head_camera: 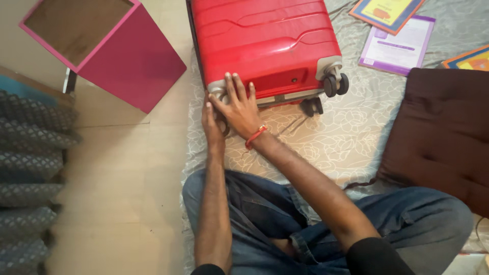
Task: The person repairs or maintains a red suitcase by closing the outer shell, checking the zipper mechanism, and aligning the wheels and handle while sitting on a bed.
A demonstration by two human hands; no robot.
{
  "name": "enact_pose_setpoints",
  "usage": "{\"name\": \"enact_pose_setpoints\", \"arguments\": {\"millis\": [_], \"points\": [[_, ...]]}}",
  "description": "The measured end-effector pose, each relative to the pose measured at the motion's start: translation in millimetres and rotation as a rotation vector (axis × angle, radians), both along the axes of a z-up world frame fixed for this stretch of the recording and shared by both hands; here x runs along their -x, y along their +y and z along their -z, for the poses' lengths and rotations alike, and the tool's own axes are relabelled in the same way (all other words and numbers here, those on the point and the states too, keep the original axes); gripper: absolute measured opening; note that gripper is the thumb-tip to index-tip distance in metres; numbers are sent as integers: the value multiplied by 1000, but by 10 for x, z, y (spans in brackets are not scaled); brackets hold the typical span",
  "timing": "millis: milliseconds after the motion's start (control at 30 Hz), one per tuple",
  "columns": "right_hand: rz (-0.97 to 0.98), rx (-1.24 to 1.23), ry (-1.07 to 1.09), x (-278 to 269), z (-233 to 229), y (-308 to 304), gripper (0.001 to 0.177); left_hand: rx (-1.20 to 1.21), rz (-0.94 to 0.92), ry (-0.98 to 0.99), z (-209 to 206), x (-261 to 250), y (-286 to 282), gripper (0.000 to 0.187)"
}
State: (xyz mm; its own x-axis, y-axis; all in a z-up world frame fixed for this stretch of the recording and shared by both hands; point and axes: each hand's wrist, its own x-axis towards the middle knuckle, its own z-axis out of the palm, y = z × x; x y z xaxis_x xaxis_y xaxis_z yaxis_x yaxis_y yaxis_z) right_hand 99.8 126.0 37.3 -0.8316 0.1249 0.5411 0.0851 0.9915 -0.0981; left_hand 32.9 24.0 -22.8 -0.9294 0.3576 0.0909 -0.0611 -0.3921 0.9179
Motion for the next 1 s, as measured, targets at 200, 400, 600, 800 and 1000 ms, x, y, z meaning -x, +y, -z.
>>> {"name": "enact_pose_setpoints", "arguments": {"millis": [200,400,600,800,1000], "points": [[-37,-21,35,-354,-89,232,45,66,4,-29,-38,-350,164,63],[-90,-43,28,-559,-137,455,42,123,4,-102,-142,-591,290,64],[-97,-153,9,-750,-82,766,41,31,-5,96,95,-720,487,60],[-133,-219,-28,-1052,-122,1128,42,124,65,-200,-63,-1095,642,67],[-160,-262,-42,-1289,-233,1368,48,98,94,-195,-72,-1283,826,67]]}}
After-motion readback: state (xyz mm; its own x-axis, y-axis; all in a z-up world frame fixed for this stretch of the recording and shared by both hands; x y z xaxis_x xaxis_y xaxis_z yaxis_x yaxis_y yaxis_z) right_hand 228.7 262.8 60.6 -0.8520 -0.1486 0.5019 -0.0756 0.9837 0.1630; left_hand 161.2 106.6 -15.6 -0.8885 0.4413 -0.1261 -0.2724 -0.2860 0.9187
